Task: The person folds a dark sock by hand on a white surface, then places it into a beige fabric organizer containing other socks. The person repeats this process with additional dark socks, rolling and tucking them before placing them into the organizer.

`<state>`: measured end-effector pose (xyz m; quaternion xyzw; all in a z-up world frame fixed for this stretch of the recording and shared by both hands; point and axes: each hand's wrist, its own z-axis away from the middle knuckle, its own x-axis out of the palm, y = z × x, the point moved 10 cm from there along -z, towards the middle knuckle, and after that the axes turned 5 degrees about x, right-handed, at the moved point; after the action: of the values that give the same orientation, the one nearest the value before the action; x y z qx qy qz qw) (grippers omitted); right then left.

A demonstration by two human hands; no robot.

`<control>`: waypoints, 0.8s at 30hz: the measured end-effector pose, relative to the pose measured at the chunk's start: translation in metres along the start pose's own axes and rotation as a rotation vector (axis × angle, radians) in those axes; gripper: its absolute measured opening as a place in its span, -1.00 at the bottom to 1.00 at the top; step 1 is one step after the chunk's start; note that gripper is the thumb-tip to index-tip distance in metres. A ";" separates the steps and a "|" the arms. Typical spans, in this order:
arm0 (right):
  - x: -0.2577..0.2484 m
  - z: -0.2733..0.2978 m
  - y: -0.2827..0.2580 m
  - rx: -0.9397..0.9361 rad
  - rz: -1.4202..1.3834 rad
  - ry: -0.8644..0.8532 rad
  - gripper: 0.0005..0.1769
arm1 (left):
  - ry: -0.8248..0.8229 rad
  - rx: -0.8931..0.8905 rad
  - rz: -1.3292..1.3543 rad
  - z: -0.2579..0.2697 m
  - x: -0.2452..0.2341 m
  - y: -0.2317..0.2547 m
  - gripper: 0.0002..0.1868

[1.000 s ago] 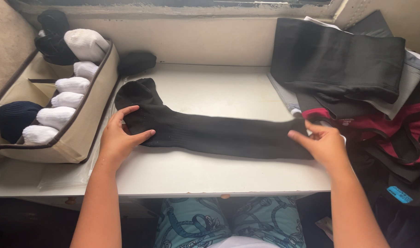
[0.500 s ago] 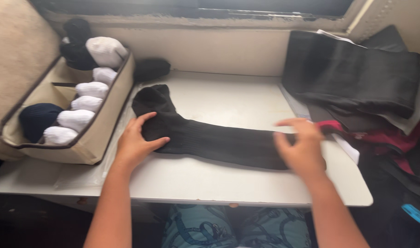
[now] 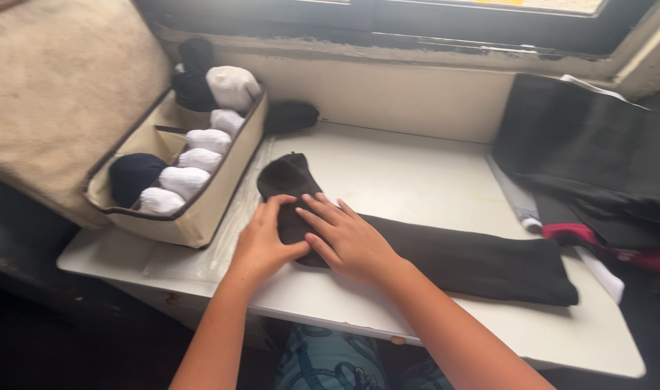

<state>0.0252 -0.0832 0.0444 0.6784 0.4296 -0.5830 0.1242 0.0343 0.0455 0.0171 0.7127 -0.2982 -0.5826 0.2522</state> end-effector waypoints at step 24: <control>-0.013 -0.036 -0.029 -0.125 -0.006 0.122 -0.89 | 0.265 0.020 0.059 -0.108 -0.011 0.000 -0.76</control>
<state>0.0287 -0.0476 0.0764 0.7023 0.4742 -0.5128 0.1380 0.1390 0.0547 0.0454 0.7768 -0.2892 -0.4727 0.2992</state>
